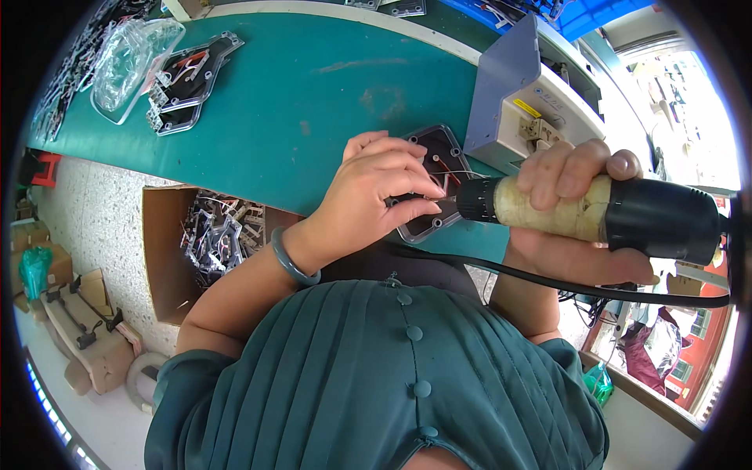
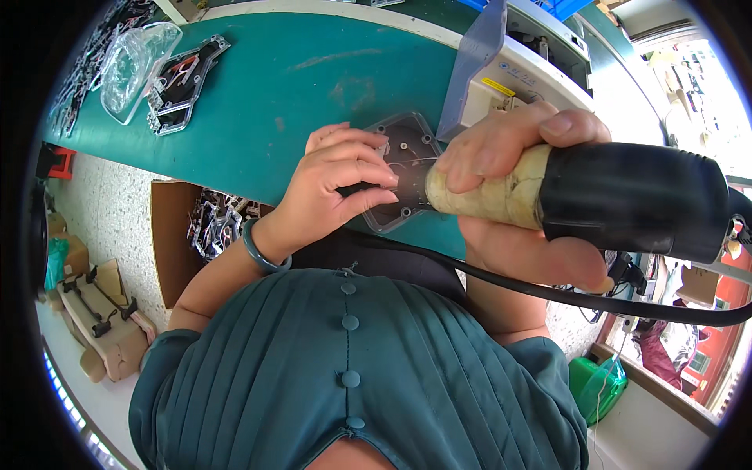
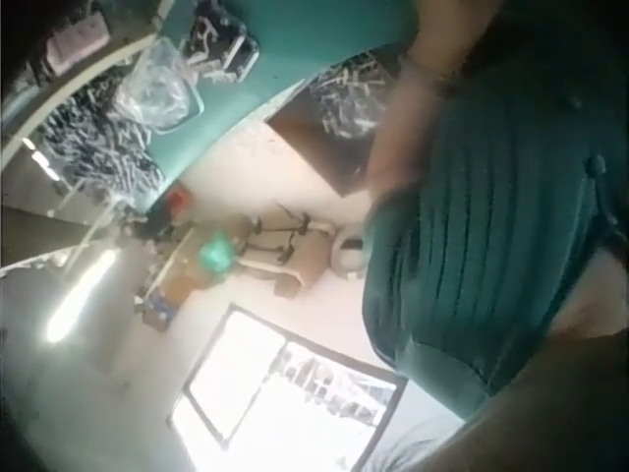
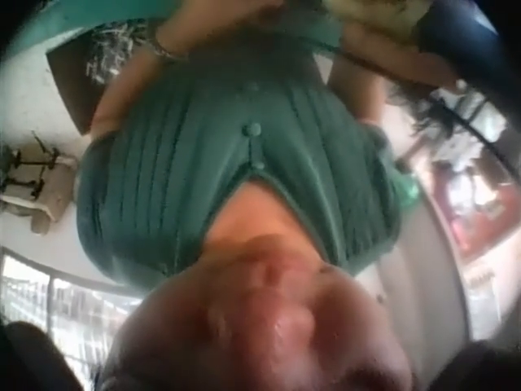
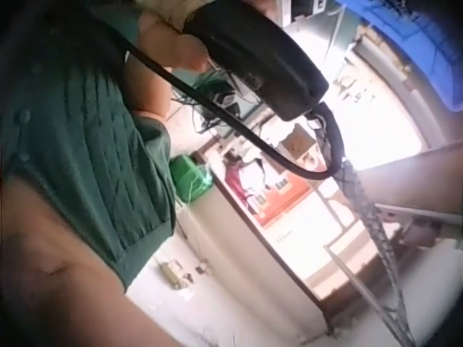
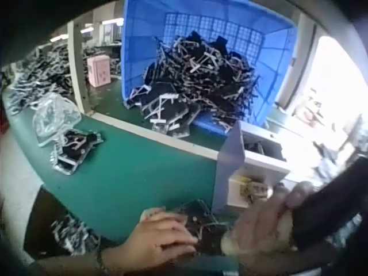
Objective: Assembling electronic and plastic toy components using a heat tool at a factory workbench.
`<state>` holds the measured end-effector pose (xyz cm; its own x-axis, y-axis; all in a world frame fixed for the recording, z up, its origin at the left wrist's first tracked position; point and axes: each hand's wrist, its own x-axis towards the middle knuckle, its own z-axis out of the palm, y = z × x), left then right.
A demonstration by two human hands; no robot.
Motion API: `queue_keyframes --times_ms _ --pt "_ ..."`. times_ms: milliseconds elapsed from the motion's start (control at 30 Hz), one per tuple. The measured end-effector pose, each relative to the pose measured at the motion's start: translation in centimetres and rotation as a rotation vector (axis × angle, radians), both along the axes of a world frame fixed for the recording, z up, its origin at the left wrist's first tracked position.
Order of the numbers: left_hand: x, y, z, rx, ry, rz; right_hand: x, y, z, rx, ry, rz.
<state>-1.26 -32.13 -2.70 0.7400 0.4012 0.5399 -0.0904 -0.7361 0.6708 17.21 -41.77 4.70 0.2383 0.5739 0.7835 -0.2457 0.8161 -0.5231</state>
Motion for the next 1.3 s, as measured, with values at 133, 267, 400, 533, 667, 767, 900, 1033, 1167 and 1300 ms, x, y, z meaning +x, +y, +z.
queue_keyframes --times_ms 133,267,400,533,667,767,900,1033,1167,1300 --pt "0.0 -0.3 0.3 -0.022 -0.011 0.03 0.0 -0.2 0.0 0.017 0.007 -0.006" --pt "0.0 -0.4 0.6 -0.073 -0.016 0.033 0.1 -0.4 -0.1 0.032 0.023 0.003" --pt "0.0 -0.7 0.7 -0.307 -0.056 -0.003 -0.1 -0.7 0.5 0.03 0.041 0.009" --pt "0.1 -0.8 0.9 -0.444 -0.037 -0.023 -0.2 -0.6 0.9 0.0 -0.045 -0.023" --pt "0.0 -1.0 1.1 -0.469 -0.011 -0.022 -0.2 -0.5 0.8 0.006 -0.056 -0.015" --pt "0.0 -1.0 1.2 -0.479 -0.019 -0.034 -0.3 -0.5 0.7 0.008 -0.05 -0.015" --pt "-0.1 -1.0 1.2 -0.471 0.003 -0.032 -0.4 -0.3 0.6 0.02 -0.074 -0.017" --pt "0.0 -1.0 1.1 -0.36 -0.031 -0.028 -0.4 -0.1 0.3 0.033 -0.115 -0.033" --pt "0.1 -1.2 1.2 -0.313 -0.018 0.008 -0.4 0.3 0.0 0.04 -0.145 -0.051" --pt "0.3 -0.7 0.8 -0.049 0.06 0.025 -0.8 0.0 -0.9 -0.04 0.004 -0.069"
